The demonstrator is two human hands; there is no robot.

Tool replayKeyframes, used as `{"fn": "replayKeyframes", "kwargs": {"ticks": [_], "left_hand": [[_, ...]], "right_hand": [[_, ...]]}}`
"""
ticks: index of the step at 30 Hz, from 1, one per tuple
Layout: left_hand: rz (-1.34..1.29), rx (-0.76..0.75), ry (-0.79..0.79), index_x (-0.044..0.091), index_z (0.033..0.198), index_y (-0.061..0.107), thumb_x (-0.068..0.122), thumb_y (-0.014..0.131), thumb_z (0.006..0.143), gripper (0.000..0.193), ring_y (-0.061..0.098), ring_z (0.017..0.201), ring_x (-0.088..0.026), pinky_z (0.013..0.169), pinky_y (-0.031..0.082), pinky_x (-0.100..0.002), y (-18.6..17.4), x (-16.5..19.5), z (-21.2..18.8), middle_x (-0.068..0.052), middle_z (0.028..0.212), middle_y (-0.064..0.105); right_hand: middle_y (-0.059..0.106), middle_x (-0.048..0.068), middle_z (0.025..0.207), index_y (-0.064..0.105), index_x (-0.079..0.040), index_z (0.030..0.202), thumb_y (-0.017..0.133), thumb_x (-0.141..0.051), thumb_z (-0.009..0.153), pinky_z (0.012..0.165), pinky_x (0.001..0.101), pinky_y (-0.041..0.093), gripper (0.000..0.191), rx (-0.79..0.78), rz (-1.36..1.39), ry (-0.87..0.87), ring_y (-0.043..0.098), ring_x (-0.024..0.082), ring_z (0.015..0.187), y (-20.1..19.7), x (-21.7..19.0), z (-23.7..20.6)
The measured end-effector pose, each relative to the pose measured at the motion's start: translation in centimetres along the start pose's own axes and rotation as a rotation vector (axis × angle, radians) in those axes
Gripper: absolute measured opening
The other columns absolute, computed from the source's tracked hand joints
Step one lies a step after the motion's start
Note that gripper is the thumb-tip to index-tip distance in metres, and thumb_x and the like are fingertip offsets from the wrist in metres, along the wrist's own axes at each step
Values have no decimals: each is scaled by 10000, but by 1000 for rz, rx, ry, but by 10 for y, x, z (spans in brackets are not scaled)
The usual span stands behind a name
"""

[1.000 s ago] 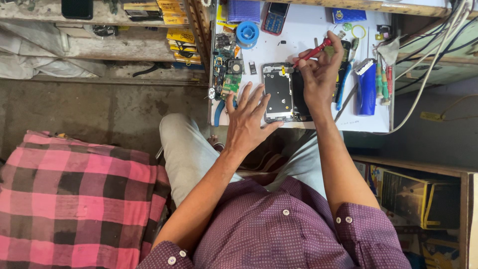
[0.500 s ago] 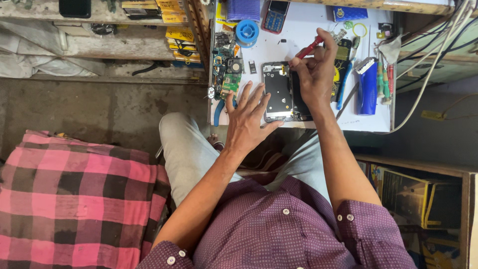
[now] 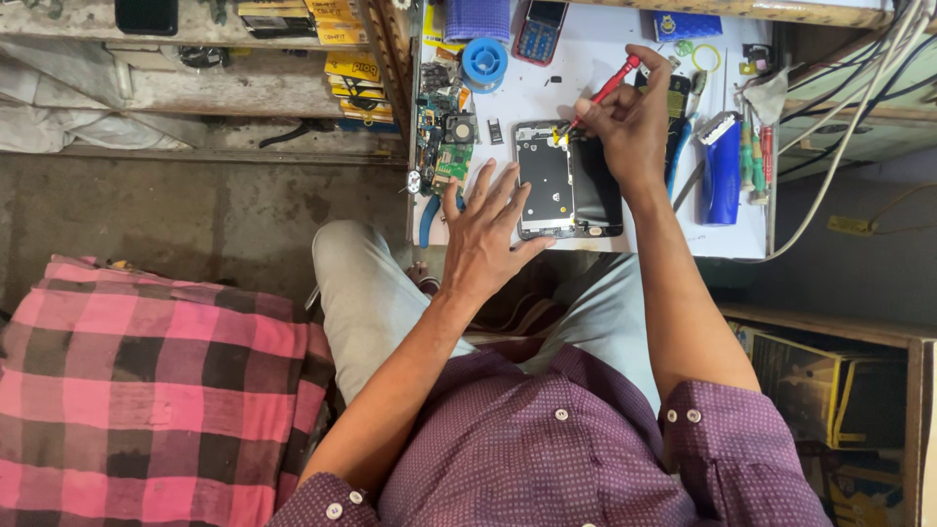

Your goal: The person sits at a repair bench working on a disassembled smartphone. They hold the phone chassis steady with one hand while using a red screwdriver to unscrew and adjust internal components, occasionally repositioning the phone and picking at small parts on the workbench.

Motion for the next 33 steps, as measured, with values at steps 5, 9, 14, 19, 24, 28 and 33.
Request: {"fn": "replayKeyframes", "kwargs": {"ticks": [5, 9, 14, 19, 24, 28, 33], "left_hand": [[9, -16, -7, 18, 1304, 683, 531, 810, 807, 725, 364, 1486, -315, 1203, 152, -604, 1, -1, -1, -132, 1514, 539], [2, -9, 1, 15, 1304, 681, 525, 810, 812, 720, 364, 1487, -318, 1203, 155, -608, 1, 0, -1, -133, 1513, 540], [2, 0, 7, 17, 1307, 680, 526, 811, 817, 719, 362, 1493, -321, 1205, 166, -610, -1, 1, -2, -132, 1517, 539], [2, -9, 7, 21, 1303, 681, 522, 807, 822, 706, 359, 1488, -329, 1196, 172, -614, -1, 1, -2, -133, 1514, 537], [5, -6, 11, 24, 1304, 682, 516, 804, 824, 698, 356, 1490, -337, 1192, 182, -609, -1, 2, -1, -135, 1517, 534], [4, 1, 9, 25, 1307, 680, 516, 805, 825, 700, 357, 1490, -341, 1194, 185, -606, -1, 2, -2, -134, 1517, 535], [2, -2, 7, 27, 1309, 684, 510, 810, 824, 696, 362, 1493, -334, 1201, 183, -601, 0, 4, -3, -132, 1520, 538]], "right_hand": [[648, 39, 899, 306, -84, 1540, 773, 95, 1038, 823, 245, 533, 708, 10, -54, 0, 644, 113, 844, -1, 0, -1], [666, 29, 907, 278, -95, 1589, 729, 58, 1046, 834, 238, 517, 721, -31, 41, 101, 662, 108, 876, 2, 4, 0], [655, 19, 863, 293, -104, 1572, 729, 50, 1033, 787, 248, 517, 710, -50, 48, 164, 657, 111, 827, 4, 8, 6], [698, 43, 904, 298, -115, 1585, 688, 65, 1056, 786, 250, 499, 681, -103, 85, 205, 634, 112, 824, 3, 12, 7], [745, 73, 969, 276, -137, 1579, 638, 78, 1048, 858, 266, 542, 677, -175, 141, 230, 695, 127, 897, 6, 12, 10], [705, 84, 1005, 287, -138, 1619, 621, 96, 1081, 940, 282, 550, 675, -337, 42, 66, 689, 141, 982, 17, -1, 0], [672, 75, 954, 284, -128, 1610, 669, 104, 1089, 846, 266, 505, 688, -203, -172, -77, 661, 143, 908, 6, -4, -14]]}}
Point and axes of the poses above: each hand's wrist, its own z-axis towards the middle knuckle, its own y-axis out of the palm, x = y × z, the point moved 8 cm from there along z, towards the middle knuckle
